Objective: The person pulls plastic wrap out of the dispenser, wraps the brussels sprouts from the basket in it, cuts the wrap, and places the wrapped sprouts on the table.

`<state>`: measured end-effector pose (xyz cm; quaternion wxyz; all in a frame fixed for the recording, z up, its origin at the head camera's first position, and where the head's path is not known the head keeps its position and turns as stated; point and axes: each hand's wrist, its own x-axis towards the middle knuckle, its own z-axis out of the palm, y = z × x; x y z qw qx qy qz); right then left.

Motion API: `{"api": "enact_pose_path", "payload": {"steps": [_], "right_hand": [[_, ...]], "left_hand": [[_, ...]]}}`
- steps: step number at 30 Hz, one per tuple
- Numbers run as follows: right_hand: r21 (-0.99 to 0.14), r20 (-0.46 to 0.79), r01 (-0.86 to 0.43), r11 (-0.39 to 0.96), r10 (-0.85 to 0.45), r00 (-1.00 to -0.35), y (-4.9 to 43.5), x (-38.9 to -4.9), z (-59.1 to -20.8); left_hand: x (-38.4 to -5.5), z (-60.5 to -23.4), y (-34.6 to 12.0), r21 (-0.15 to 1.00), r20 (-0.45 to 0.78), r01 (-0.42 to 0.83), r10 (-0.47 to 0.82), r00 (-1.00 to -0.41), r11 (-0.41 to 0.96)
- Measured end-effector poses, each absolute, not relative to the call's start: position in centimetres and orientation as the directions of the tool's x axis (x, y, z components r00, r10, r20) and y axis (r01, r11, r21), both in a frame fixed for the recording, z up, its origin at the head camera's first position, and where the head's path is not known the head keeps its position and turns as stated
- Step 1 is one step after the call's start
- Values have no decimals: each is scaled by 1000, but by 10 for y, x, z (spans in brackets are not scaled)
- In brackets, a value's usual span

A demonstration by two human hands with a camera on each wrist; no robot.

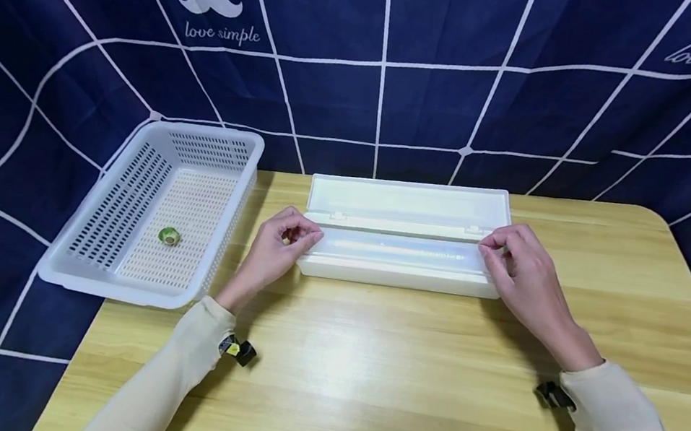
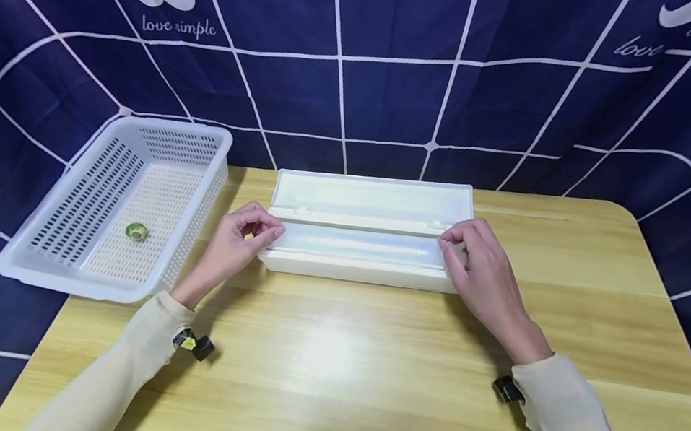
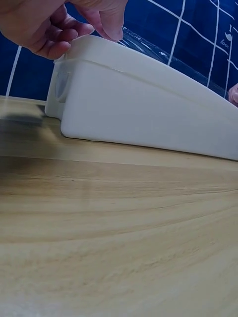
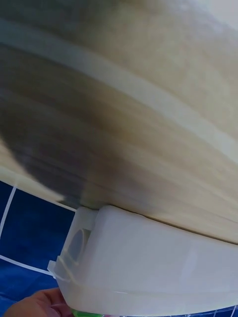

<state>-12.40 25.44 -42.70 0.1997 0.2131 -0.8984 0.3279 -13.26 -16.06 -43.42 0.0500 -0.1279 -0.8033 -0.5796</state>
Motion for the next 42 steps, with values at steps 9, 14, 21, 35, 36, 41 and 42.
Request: {"api": "enact_pose_path", "payload": {"steps": [9, 14, 21, 35, 36, 41, 42], "right_hand": [[-519, 486, -498, 695, -239, -841, 260, -121, -428], [-543, 487, -492, 680, -222, -845, 262, -120, -429], [-558, 501, -500, 662, -212, -839, 267, -123, -430], [-689, 374, -341, 640, -90, -923, 268, -125, -427], [-698, 358, -321, 640, -76, -930, 269, -125, -427], [-733, 312, -270, 624, -45, -949, 270, -123, -428], [-743, 299, -259, 617, -40, -953, 270, -122, -428]], "left_hand": [[-135, -435, -158, 928, 247, 272, 126, -961, 253], [-135, -436, -157, 933, 247, 271, 123, -961, 238], [-135, -436, -156, 928, 273, 291, 106, -956, 232], [-137, -434, -151, 921, 324, 328, 51, -945, 209], [-137, -434, -150, 919, 328, 331, 51, -943, 215], [-137, -434, -149, 912, 340, 341, 46, -939, 227], [-136, -434, -149, 913, 339, 340, 43, -940, 226]]}}
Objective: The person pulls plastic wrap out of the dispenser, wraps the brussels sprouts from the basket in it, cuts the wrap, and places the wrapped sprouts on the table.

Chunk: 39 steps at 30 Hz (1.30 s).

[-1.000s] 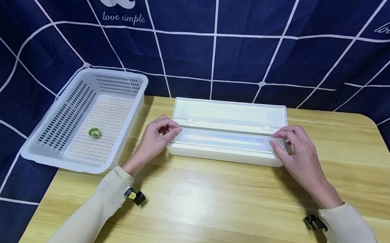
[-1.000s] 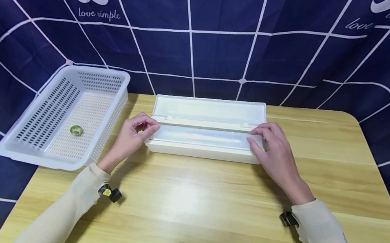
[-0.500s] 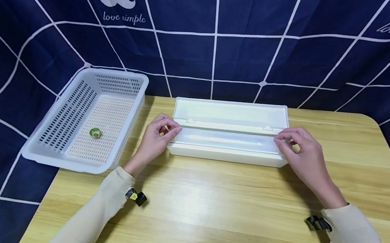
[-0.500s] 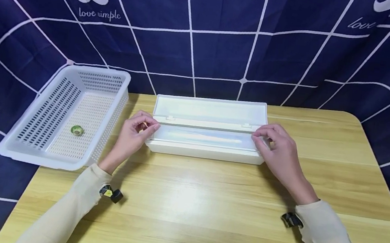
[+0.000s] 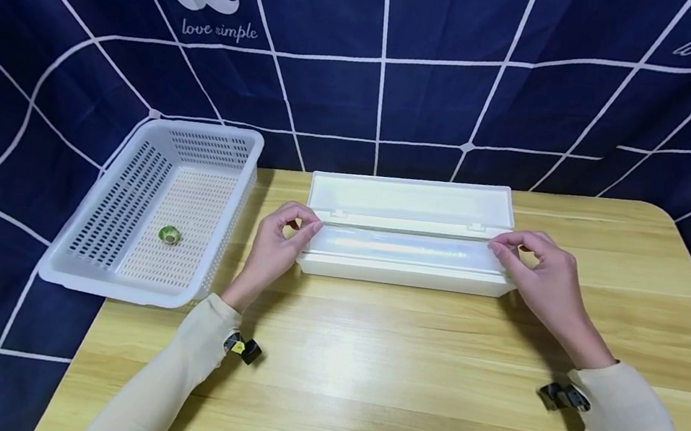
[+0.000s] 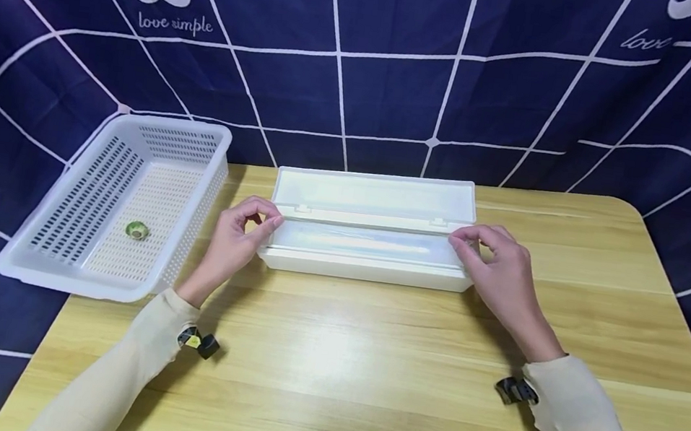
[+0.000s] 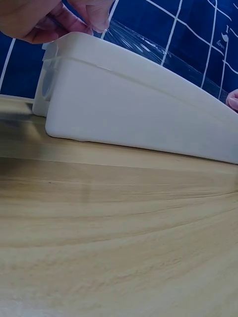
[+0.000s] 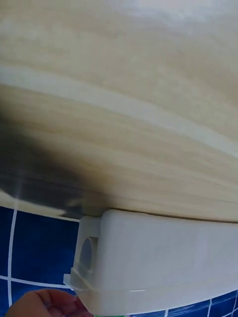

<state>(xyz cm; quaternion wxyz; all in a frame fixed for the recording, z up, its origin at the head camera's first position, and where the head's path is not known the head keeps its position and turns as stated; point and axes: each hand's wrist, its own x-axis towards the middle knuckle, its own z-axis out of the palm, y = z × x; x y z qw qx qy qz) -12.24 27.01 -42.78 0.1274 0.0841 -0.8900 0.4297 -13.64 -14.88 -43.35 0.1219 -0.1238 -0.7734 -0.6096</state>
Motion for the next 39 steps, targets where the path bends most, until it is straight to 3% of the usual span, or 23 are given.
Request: {"api": "enact_pose_path", "payload": {"steps": [8, 39], "right_hand": [[-808, 213, -171, 563, 9, -977, 271, -126, -425], [-854, 295, -242, 460, 45, -955, 262, -130, -426]], "left_hand": [[-138, -434, -150, 922, 328, 330, 44, -944, 202], [-142, -430, -147, 922, 365, 372, 73, -928, 110]]}}
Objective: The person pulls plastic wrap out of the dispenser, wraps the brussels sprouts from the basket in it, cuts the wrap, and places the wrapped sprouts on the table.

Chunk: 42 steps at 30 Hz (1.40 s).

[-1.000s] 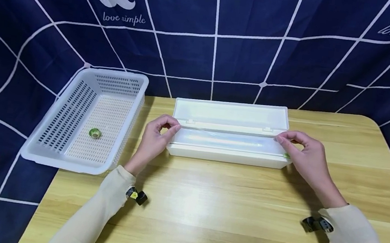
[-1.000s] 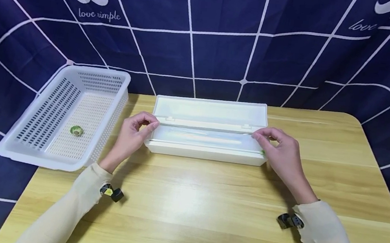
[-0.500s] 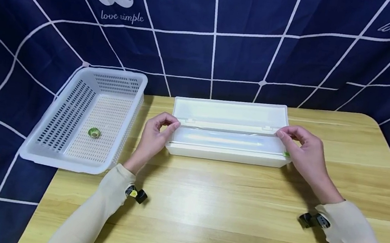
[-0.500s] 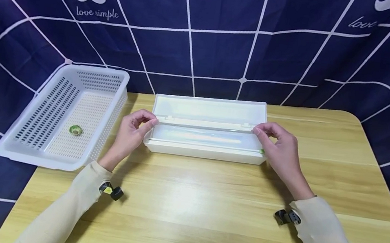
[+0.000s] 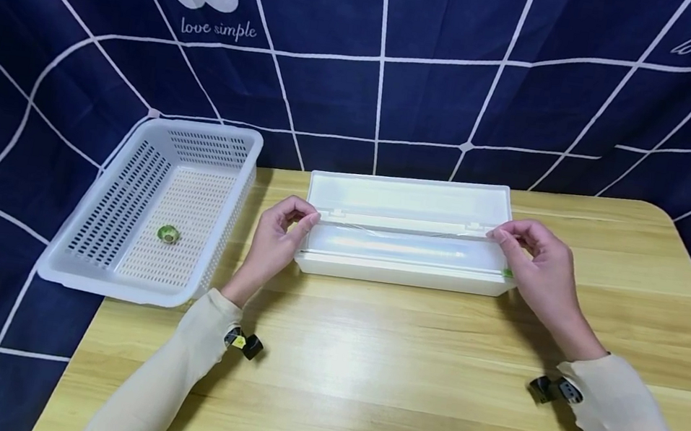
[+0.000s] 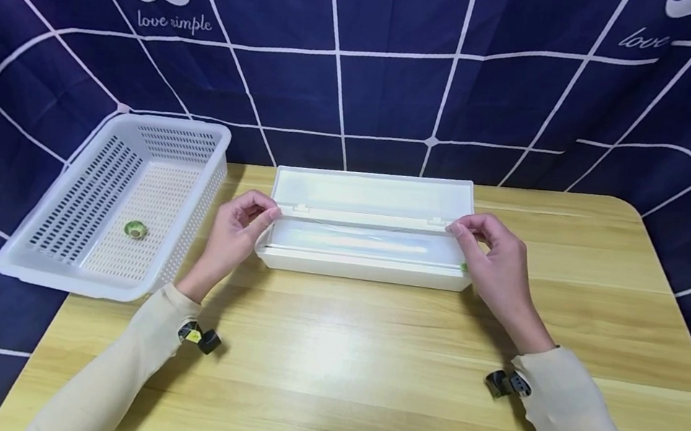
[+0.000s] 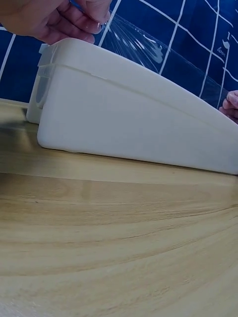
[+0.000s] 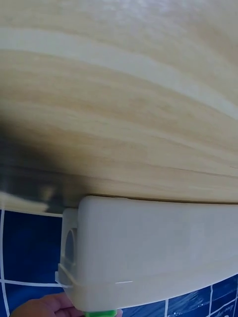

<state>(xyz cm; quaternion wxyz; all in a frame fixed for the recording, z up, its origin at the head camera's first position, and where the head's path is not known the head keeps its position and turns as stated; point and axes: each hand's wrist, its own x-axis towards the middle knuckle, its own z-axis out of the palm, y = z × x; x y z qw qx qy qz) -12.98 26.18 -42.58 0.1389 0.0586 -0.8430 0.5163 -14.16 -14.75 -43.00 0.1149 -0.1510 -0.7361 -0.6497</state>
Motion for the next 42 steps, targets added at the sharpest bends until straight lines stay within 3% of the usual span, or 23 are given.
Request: {"api": "enact_pose_path", "payload": {"steps": [19, 26, 42], "right_hand": [[-807, 366, -292, 513, 49, -929, 256, -130, -414], [-830, 366, -297, 471, 60, -929, 256, -125, -415], [-828, 454, -398, 395, 56, -889, 256, -122, -413]], "left_hand": [[-138, -423, -146, 923, 364, 366, 39, -931, 122], [-136, -422, -145, 926, 372, 375, 77, -925, 33], [-135, -420, -141, 904, 428, 428, 73, -901, -19]]}}
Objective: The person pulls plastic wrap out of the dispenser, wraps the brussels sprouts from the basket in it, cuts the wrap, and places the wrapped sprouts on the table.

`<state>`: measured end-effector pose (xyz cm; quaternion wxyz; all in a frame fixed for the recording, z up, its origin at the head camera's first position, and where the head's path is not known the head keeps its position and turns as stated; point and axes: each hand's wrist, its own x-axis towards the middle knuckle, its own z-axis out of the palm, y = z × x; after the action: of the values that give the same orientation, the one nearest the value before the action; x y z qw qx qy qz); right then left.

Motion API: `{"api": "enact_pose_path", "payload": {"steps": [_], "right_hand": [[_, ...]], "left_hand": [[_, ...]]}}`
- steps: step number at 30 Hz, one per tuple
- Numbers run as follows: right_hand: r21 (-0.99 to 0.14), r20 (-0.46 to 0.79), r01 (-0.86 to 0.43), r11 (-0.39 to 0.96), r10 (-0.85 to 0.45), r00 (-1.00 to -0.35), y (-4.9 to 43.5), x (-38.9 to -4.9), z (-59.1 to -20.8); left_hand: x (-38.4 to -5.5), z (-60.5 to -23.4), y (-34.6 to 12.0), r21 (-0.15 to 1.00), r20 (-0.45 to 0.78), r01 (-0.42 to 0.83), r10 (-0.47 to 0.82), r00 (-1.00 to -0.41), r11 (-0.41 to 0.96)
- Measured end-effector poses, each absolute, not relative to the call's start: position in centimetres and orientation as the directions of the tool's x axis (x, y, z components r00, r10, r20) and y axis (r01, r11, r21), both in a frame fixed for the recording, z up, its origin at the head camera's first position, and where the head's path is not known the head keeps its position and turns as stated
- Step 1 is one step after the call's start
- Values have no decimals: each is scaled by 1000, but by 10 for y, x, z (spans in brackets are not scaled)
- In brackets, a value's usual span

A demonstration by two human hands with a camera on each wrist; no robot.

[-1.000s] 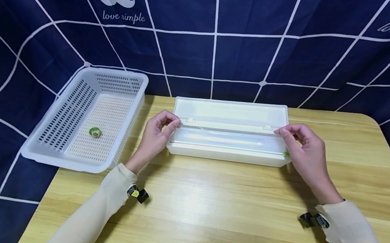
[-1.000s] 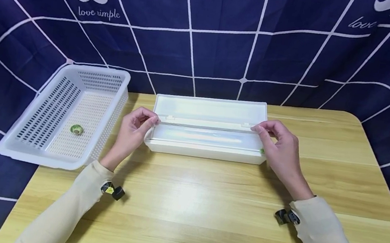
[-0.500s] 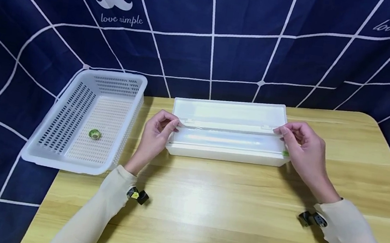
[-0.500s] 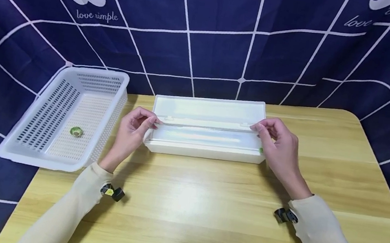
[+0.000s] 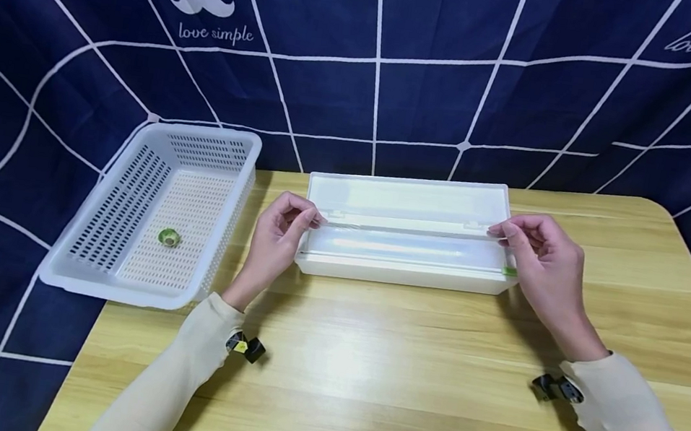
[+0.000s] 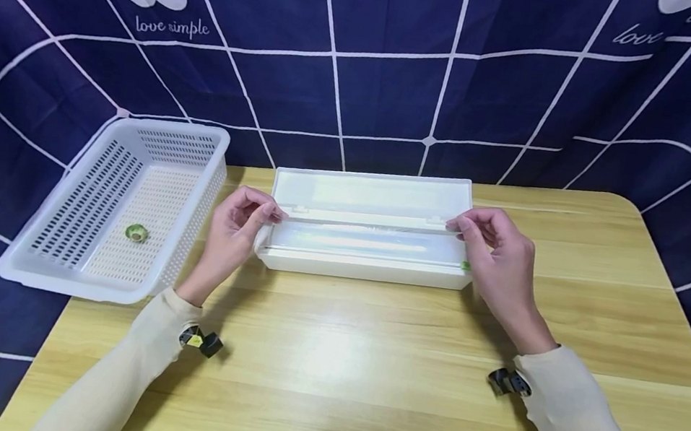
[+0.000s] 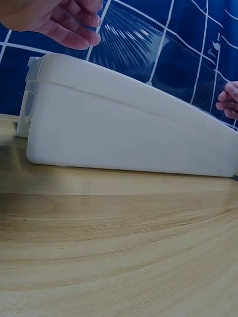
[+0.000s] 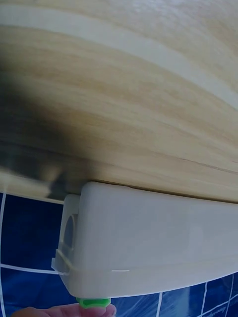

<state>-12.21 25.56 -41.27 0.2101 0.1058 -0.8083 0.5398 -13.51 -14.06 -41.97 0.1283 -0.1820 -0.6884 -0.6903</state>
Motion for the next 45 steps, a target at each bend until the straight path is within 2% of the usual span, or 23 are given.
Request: {"api": "enact_pose_path", "payload": {"steps": [14, 26, 32, 45], "right_hand": [[-803, 502, -458, 381, 19, -865, 259, -118, -412], [-738, 616, -566, 368, 25, -788, 256, -121, -405], [-725, 630, -583, 367, 13, -776, 256, -124, -402], [-714, 647, -605, 352, 2, -762, 258, -121, -393]], "left_hand": [[-127, -415, -142, 905, 423, 425, 74, -903, 26], [-127, -408, -143, 885, 459, 464, 88, -884, 38], [-130, -406, -143, 867, 497, 499, 58, -866, 17], [-130, -398, -146, 841, 536, 540, 86, -840, 34]]}}
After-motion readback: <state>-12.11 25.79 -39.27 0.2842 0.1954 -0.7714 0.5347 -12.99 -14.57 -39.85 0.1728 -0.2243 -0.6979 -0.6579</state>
